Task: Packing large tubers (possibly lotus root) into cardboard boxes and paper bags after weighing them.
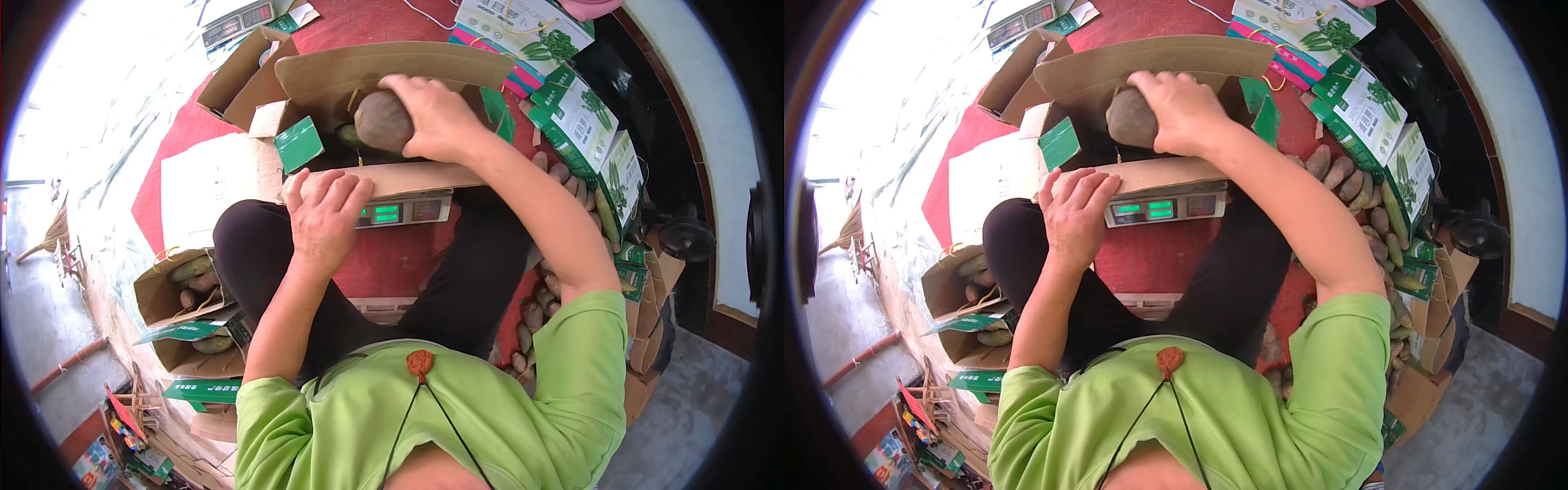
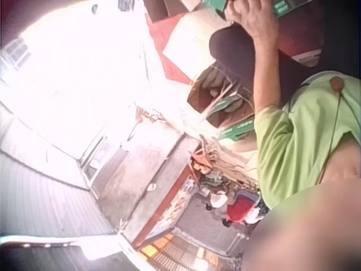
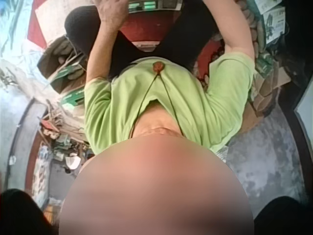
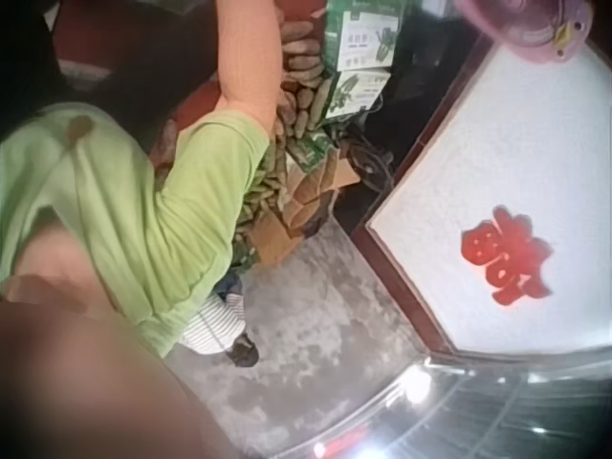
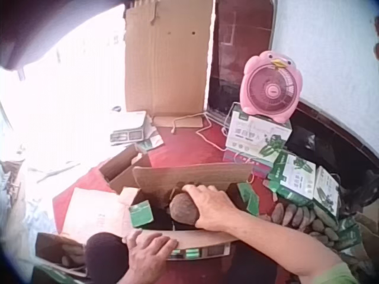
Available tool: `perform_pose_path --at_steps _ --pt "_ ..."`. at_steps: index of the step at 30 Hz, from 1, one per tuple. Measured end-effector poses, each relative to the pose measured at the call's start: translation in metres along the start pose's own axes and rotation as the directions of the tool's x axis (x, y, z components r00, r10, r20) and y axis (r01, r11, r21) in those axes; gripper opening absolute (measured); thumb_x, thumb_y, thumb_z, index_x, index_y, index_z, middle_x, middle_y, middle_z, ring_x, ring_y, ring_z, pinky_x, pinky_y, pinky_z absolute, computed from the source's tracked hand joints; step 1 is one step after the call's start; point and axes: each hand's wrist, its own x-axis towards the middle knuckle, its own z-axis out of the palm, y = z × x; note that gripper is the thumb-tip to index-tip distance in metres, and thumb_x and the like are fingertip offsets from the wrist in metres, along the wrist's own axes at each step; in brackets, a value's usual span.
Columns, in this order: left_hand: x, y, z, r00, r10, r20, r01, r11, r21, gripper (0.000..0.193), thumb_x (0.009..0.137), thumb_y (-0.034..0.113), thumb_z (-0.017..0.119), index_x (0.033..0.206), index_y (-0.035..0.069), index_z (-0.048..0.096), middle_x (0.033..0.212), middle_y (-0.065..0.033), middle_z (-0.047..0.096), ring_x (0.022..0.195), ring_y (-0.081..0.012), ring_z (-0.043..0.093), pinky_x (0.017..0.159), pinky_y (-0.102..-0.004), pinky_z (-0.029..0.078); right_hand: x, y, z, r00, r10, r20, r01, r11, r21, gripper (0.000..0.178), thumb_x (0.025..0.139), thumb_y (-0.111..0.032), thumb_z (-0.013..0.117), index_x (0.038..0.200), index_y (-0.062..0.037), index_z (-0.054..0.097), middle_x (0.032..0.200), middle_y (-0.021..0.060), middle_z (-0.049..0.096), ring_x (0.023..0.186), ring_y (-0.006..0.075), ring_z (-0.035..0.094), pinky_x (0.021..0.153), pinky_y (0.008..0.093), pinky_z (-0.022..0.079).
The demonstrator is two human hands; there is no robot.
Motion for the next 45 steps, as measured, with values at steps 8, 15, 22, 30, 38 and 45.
perform_pose_path --at_steps 8,15,22,30,38,45 --pt "0.001 -0.001 -0.003 1.000 0.007 0.002 -0.007 1.000 -0.016 0.025 0.076 0.008 0.054 0.098 0.015 0.065 0.096 0.0028 0.062 0.101 -0.0153 0.058 0.100 -0.0431 0.031 0.036 -0.029 0.047 0.993 0.028 0.115 -0.023 0.999 -0.041 0.082 0.059 -0.012 0.077 0.132 -0.0137 0.040 0.122 0.0140 0.054 0.113 0.0337 0.051 0.093 0.0457 0.044" --pt "-0.002 -0.006 0.004 0.999 0.039 -0.032 -0.039 0.999 -0.005 0.026 0.074 0.008 0.054 0.098 0.014 0.062 0.094 0.0025 0.060 0.100 -0.0156 0.057 0.100 -0.0447 0.030 -0.002 0.004 -0.015 0.995 0.025 -0.097 0.017 0.915 0.404 0.051 0.075 -0.020 0.069 0.122 -0.0078 0.054 0.111 0.0135 0.063 0.100 0.0221 0.061 0.086 0.0327 0.048" --pt "0.003 -0.002 0.001 0.999 0.021 -0.039 -0.020 1.000 0.020 0.026 0.076 0.003 0.055 0.097 0.014 0.066 0.094 0.0002 0.064 0.098 -0.0166 0.059 0.098 -0.0407 0.035 -0.147 0.075 -0.034 0.748 0.551 -0.370 -0.163 0.693 0.702 0.028 0.085 -0.008 0.063 0.112 -0.0014 0.060 0.099 0.0057 0.066 0.091 0.0113 0.061 0.080 0.0247 0.048" --pt "0.005 0.001 0.010 0.998 0.039 -0.047 -0.036 0.996 0.076 0.027 0.077 0.006 0.054 0.099 0.017 0.066 0.095 0.0036 0.063 0.099 -0.0151 0.058 0.100 -0.0406 0.033 -0.408 0.139 0.157 0.646 0.756 -0.103 -0.616 0.597 0.513 0.029 0.080 0.000 0.058 0.109 0.0001 0.061 0.104 0.0115 0.065 0.095 0.0170 0.062 0.081 0.0296 0.048" --pt "0.008 0.007 0.015 0.998 0.068 -0.014 -0.068 0.997 0.043 0.030 0.080 0.002 0.054 0.105 0.014 0.065 0.102 -0.0027 0.064 0.100 -0.0217 0.058 0.095 -0.0372 0.037 -0.567 0.064 0.313 0.688 0.631 0.359 -0.513 0.772 -0.374 0.021 0.081 -0.013 0.050 0.093 -0.0108 0.067 0.084 0.0075 0.065 0.075 0.0224 0.065 0.069 0.0382 0.053" --pt "0.003 0.004 0.024 0.995 0.104 0.004 -0.103 0.987 0.125 0.027 0.086 0.007 0.053 0.109 0.016 0.064 0.103 -0.0005 0.065 0.100 -0.0206 0.059 0.095 -0.0367 0.036 -0.545 0.056 0.359 0.888 0.452 -0.083 -0.460 0.875 -0.149 0.015 0.077 -0.017 0.057 0.088 -0.0126 0.068 0.081 0.0081 0.066 0.070 0.0252 0.065 0.060 0.0391 0.053"
